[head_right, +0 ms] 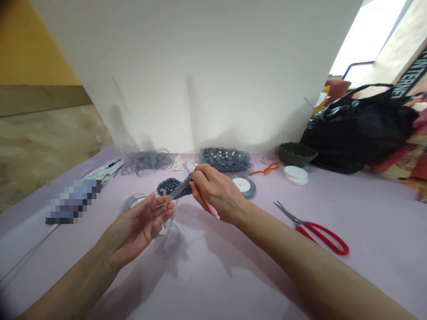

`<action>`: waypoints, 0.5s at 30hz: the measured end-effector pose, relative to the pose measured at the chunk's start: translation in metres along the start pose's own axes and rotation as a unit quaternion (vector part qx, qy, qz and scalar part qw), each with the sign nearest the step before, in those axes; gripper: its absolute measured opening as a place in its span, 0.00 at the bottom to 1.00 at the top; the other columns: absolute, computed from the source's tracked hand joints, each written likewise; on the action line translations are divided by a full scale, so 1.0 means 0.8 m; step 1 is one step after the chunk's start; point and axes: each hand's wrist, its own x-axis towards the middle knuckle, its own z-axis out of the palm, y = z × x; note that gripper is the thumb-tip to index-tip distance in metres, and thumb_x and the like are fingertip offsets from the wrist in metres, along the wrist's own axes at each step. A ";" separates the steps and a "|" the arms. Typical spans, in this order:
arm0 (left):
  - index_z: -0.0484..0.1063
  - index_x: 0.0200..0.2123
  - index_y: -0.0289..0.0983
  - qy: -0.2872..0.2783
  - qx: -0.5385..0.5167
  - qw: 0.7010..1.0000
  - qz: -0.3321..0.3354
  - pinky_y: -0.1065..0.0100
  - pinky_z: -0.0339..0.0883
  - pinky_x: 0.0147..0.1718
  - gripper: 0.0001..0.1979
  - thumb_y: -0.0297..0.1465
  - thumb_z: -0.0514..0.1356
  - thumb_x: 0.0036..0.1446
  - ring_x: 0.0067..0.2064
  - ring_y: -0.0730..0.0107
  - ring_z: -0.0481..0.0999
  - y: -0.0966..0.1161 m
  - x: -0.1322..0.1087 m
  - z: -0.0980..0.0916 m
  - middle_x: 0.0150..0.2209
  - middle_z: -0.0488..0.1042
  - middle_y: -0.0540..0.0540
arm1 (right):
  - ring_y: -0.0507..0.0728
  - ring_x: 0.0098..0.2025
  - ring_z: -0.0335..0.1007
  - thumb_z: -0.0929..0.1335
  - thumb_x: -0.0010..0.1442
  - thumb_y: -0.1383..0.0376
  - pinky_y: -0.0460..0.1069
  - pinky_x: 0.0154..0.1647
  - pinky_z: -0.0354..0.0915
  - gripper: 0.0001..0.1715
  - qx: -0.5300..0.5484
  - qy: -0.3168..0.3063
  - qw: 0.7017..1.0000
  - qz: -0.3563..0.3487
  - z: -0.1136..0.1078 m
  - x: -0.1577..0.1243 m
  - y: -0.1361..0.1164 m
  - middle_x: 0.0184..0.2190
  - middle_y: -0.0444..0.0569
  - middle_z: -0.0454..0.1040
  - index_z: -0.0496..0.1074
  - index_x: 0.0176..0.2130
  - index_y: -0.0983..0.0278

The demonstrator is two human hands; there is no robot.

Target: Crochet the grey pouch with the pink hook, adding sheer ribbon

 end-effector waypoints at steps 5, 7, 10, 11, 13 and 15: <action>0.76 0.42 0.28 0.018 -0.037 0.998 0.050 0.76 0.77 0.30 0.11 0.30 0.58 0.63 0.53 0.56 0.75 0.001 0.000 -0.001 0.52 0.74 0.37 | 0.54 0.35 0.71 0.61 0.67 0.69 0.47 0.29 0.69 0.07 0.006 0.007 1.000 -0.001 -0.002 0.002 -0.001 0.38 0.55 0.72 0.62 0.34 0.64; 0.75 0.45 0.29 0.015 -0.058 0.995 0.086 0.76 0.77 0.31 0.12 0.29 0.55 0.64 0.57 0.56 0.73 0.004 -0.001 -0.006 0.56 0.72 0.37 | 0.55 0.35 0.71 0.61 0.67 0.70 0.47 0.30 0.70 0.07 0.010 0.005 1.000 -0.002 -0.002 0.002 -0.001 0.37 0.55 0.72 0.61 0.34 0.64; 0.73 0.50 0.33 -0.060 -0.102 0.984 0.135 0.79 0.75 0.28 0.16 0.32 0.51 0.66 0.56 0.61 0.74 0.010 -0.007 -0.017 0.57 0.72 0.41 | 0.55 0.36 0.71 0.60 0.66 0.70 0.49 0.32 0.71 0.08 0.017 -0.003 1.000 -0.007 -0.001 0.001 -0.001 0.37 0.56 0.72 0.61 0.33 0.63; 0.73 0.50 0.36 -0.098 -0.113 0.977 0.150 0.81 0.73 0.24 0.16 0.35 0.51 0.66 0.53 0.64 0.76 0.013 -0.012 -0.020 0.55 0.74 0.43 | 0.55 0.35 0.71 0.60 0.67 0.70 0.49 0.32 0.71 0.08 0.019 -0.006 1.000 -0.007 0.000 0.001 -0.001 0.37 0.56 0.72 0.61 0.33 0.63; 0.74 0.47 0.42 -0.153 -0.102 0.968 0.173 0.84 0.66 0.15 0.17 0.44 0.54 0.62 0.42 0.70 0.81 0.020 -0.024 -0.023 0.48 0.79 0.48 | 0.55 0.35 0.71 0.60 0.67 0.70 0.50 0.33 0.72 0.08 0.024 -0.011 1.000 -0.005 0.001 0.000 -0.001 0.38 0.56 0.72 0.61 0.33 0.63; 0.77 0.39 0.47 -0.162 0.000 0.972 0.168 0.80 0.60 0.09 0.21 0.54 0.60 0.52 0.31 0.69 0.80 0.028 -0.037 -0.018 0.37 0.81 0.50 | 0.56 0.37 0.71 0.60 0.67 0.70 0.50 0.33 0.72 0.08 0.029 -0.017 0.999 -0.004 0.002 -0.001 -0.001 0.38 0.57 0.72 0.61 0.33 0.63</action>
